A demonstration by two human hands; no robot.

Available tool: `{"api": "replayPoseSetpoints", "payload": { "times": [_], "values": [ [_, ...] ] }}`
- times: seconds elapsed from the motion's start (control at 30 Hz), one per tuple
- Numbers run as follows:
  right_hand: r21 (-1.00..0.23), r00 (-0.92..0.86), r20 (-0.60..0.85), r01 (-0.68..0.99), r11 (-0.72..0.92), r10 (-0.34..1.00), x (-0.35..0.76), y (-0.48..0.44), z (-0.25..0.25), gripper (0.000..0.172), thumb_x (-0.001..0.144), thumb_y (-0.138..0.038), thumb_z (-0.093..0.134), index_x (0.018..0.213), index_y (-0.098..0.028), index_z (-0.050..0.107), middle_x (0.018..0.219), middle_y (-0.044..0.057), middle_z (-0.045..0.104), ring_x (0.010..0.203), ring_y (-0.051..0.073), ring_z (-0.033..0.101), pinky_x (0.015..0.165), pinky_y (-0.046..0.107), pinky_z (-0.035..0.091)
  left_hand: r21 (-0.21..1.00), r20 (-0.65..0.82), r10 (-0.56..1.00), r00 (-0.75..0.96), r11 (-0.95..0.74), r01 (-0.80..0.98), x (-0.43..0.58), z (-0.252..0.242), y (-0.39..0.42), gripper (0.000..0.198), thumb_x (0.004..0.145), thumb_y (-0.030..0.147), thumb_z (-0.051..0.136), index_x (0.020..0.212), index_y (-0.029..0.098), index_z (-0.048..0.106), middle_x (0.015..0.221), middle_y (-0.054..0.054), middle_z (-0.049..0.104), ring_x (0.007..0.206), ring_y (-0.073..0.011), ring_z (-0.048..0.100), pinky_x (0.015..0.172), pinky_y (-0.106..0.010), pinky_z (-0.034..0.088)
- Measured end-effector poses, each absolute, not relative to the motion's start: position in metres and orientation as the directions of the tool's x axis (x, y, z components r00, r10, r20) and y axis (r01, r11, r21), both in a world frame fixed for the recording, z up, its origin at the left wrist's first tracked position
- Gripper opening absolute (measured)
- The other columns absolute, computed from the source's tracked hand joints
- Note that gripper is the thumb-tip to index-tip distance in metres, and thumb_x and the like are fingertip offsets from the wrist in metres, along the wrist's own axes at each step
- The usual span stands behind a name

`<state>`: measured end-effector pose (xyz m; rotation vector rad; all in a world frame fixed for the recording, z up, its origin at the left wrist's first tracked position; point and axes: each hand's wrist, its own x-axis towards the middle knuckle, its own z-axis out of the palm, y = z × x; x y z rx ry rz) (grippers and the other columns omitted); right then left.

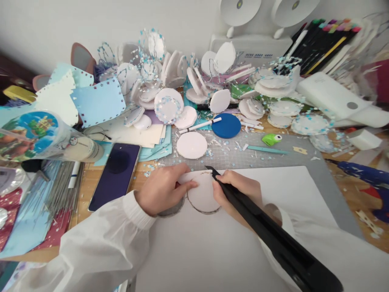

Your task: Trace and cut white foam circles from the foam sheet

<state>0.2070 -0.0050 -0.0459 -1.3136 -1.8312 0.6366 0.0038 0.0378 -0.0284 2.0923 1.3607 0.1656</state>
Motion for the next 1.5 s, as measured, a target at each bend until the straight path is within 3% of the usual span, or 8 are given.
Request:
{"api": "replayPoseSetpoints", "payload": {
  "times": [0.5,0.77,1.03,1.5],
  "values": [
    [-0.773,-0.195,0.332,0.505,0.385,0.923,0.206,-0.005,-0.051,0.013,0.082,-0.018,0.058,0.075,-0.024,0.050,0.061,-0.004,0.041,0.052,0.011,0.039,0.052,0.026,0.037,0.549,-0.223,0.849,0.479,-0.296,0.781,0.003,-0.029,0.038,0.026,0.087,0.046,0.052,0.082,0.020,0.054,0.065,-0.001,0.060,0.059,-0.0173,0.057,0.054,-0.026,0.030],
    [-0.702,-0.211,0.417,0.542,0.461,0.884,0.198,0.000,-0.053,0.011,0.080,-0.013,0.059,0.076,-0.022,0.053,0.063,-0.004,0.047,0.055,0.010,0.044,0.055,0.024,0.039,0.532,-0.172,0.844,0.508,-0.354,0.769,0.003,-0.032,0.036,0.026,0.089,0.044,0.050,0.078,0.020,0.049,0.063,0.000,0.058,0.059,-0.0174,0.056,0.054,-0.026,0.029],
    [-0.685,-0.234,0.489,0.492,0.536,0.840,0.199,-0.001,-0.059,0.012,0.078,-0.011,0.060,0.079,-0.021,0.053,0.064,-0.003,0.048,0.055,0.010,0.044,0.054,0.024,0.040,0.549,-0.185,0.847,0.499,-0.332,0.767,0.003,-0.032,0.036,0.026,0.089,0.044,0.051,0.084,0.019,0.054,0.067,-0.001,0.060,0.061,-0.0175,0.056,0.055,-0.026,0.030],
    [-0.632,-0.267,0.523,0.516,0.578,0.810,0.196,-0.001,-0.059,0.015,0.078,-0.011,0.062,0.083,-0.022,0.053,0.067,-0.001,0.055,0.057,0.011,0.051,0.056,0.024,0.044,0.505,-0.172,0.848,0.501,-0.361,0.784,0.004,-0.031,0.033,0.026,0.090,0.043,0.051,0.081,0.019,0.050,0.065,0.000,0.057,0.061,-0.0178,0.055,0.055,-0.026,0.030]
  ]
}}
